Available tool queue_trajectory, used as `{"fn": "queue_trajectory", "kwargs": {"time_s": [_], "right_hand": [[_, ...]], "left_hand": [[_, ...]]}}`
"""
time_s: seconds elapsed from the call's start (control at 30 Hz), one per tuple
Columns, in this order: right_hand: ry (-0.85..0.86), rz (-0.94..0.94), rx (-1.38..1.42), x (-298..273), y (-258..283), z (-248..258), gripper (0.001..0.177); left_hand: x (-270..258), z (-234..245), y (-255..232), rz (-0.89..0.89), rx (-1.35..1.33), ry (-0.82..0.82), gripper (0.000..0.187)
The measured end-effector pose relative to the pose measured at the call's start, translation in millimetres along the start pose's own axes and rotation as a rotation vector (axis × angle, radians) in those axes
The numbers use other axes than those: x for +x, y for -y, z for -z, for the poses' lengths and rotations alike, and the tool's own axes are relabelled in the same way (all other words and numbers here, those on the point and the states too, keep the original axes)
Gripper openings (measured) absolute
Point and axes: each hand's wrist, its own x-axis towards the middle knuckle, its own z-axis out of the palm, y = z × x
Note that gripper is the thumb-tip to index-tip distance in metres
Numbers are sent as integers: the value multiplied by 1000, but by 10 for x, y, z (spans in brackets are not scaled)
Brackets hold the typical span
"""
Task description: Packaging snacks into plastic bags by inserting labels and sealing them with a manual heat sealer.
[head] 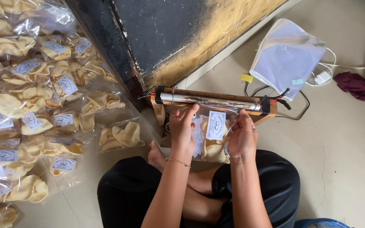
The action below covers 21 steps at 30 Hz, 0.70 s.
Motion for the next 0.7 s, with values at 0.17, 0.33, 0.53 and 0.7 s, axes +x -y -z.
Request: {"fn": "queue_trajectory", "kwargs": {"time_s": [0.17,0.33,0.53,0.7], "right_hand": [[-5,-7,-4,-11,4,-20,8],[-4,-8,-4,-2,-2,-10,8],[13,-15,0,-81,31,-43,8],[16,-24,-14,-176,74,-62,8]], "left_hand": [[9,-7,5,1,-11,-1,70],[-44,-25,-52,-5,4,2,68],[-30,-22,-38,-10,-10,4,67],[-12,1,-2,-20,-20,-1,65]]}}
